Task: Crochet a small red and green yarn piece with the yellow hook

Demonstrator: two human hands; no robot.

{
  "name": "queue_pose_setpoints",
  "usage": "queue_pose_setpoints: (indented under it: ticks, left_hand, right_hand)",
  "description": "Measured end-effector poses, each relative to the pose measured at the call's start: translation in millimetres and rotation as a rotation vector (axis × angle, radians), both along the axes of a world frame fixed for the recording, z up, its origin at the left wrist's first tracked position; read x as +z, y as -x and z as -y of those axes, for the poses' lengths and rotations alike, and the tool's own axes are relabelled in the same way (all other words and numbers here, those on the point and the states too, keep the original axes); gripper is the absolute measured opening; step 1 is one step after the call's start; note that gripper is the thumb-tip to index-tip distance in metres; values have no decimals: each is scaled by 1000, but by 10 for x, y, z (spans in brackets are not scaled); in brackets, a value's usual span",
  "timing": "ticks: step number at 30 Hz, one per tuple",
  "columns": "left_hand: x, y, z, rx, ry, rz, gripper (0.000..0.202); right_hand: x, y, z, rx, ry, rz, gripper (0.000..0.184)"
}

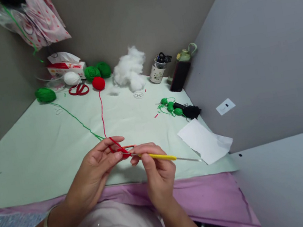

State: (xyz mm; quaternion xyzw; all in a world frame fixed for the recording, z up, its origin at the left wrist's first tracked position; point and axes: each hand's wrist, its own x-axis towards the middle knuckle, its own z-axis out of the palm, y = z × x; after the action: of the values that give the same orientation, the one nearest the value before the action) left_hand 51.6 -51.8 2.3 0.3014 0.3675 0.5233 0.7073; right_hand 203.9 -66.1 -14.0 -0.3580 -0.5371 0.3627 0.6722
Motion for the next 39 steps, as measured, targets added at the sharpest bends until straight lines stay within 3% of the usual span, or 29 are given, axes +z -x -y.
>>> queue_pose_setpoints:
  ticks: [6, 22, 31, 34, 39]
  left_hand:
    - [-33, 2, 16, 6, -103, -101, 25]
    - [89, 7, 10, 39, -141, -295, 30]
    - [71, 27, 35, 123, -362, -524, 27]
    - [110, 51, 48, 121, -415, -593, 33]
    - [132, 19, 68, 121, -263, -454, 35]
  right_hand:
    - [9, 12, 41, -67, -154, 222, 26]
    - [-14, -1, 72, -57, -184, 293, 28]
    - [16, -54, 84, -6, -185, 357, 29]
    - [16, -26, 83, -4, -181, 326, 28]
    - [-50, 132, 62, -40, -111, 100, 23]
